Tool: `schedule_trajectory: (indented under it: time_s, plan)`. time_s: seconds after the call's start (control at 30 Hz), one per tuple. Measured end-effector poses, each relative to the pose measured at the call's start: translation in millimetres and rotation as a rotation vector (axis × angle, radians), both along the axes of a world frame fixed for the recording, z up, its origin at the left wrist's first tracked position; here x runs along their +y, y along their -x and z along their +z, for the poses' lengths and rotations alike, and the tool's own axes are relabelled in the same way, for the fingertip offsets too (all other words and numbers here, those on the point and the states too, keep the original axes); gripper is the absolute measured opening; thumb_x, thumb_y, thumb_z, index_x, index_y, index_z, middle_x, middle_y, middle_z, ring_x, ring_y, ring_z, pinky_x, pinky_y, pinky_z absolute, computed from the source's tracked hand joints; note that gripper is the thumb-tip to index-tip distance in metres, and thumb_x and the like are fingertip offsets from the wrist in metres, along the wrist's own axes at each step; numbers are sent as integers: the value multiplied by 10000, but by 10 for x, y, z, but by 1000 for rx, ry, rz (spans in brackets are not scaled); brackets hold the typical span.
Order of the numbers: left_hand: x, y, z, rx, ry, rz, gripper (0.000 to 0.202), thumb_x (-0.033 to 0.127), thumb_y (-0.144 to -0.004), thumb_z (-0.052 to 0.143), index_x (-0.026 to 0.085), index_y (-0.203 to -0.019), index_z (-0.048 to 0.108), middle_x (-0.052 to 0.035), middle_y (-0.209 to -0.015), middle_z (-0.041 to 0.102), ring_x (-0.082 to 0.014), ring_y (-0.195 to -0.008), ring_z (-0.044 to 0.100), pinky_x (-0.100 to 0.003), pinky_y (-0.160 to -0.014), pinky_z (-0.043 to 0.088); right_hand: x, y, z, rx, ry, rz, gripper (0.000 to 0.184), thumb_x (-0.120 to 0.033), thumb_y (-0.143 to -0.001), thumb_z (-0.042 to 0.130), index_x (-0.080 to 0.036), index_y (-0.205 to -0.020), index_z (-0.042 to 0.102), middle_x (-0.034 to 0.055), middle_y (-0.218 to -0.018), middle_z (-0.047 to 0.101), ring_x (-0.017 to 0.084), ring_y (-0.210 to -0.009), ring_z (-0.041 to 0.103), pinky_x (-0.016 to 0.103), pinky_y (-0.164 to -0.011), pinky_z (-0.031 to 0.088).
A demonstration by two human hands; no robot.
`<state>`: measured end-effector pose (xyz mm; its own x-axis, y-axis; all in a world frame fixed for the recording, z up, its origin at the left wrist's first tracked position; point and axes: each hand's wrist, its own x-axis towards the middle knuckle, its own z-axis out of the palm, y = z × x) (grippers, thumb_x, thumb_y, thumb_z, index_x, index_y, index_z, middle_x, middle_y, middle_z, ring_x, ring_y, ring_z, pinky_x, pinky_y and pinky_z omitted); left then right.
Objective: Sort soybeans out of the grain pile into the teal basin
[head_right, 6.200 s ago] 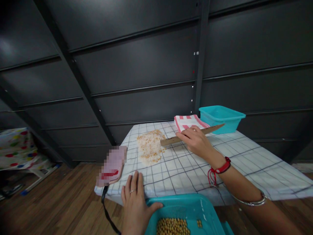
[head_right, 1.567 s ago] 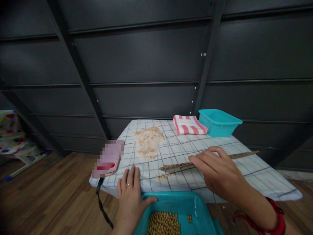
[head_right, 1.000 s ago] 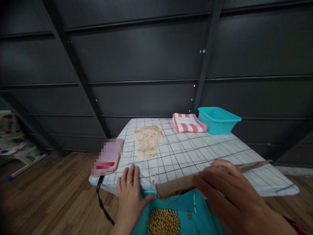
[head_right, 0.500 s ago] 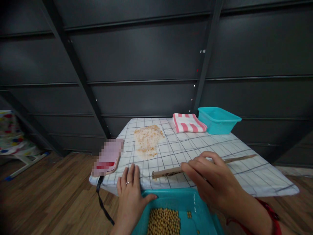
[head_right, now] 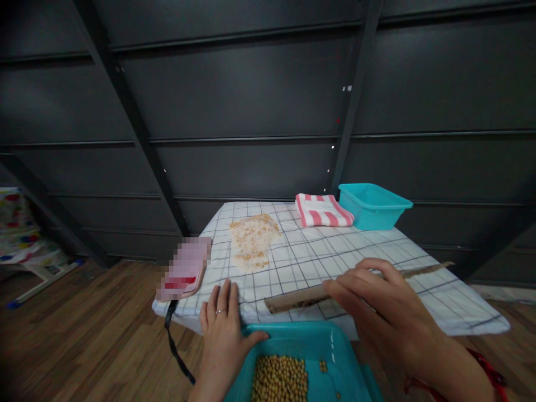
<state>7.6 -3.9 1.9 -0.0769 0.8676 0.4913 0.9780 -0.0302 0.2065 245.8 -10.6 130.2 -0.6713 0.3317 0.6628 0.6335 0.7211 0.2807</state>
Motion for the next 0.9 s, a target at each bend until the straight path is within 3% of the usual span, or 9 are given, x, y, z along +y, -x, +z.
schedule_trajectory:
  time_s: [0.2,0.4,0.7,0.9]
  plan:
    - [8,-10,-17,4,-15,9,879,405,-468,686,108,-1217,335,-167,-1265,406,-357,-1175,298,-543,-935,269,225,91,-97,-108,-55,-64,317,39,-721,316,-160,-896,489,10,-695,569,130,-635,494,340,-691,379]
    - [7,31,-54,11,17,-29,921,445,-494,674,105,-1251,274,-177,-1292,365,-363,-1196,258,-558,-941,259,530,114,-33,-126,-224,-84,381,44,-670,330,-151,-957,488,37,-728,577,154,-673,504,349,-686,394]
    - [-8,77,-77,35,16,-45,944,457,-496,668,105,-1265,249,-168,-1309,347,-354,-1201,254,-541,-948,257,450,26,5,-130,-181,-16,358,45,-687,339,-143,-951,493,44,-724,586,157,-686,514,343,-679,402]
    - [-15,24,-19,39,-9,0,930,422,-448,708,65,-1219,327,-181,-1273,395,-356,-1179,289,-537,-936,279,767,110,-25,-133,-269,-53,324,27,-701,342,-121,-939,504,53,-714,585,160,-674,508,337,-669,402]
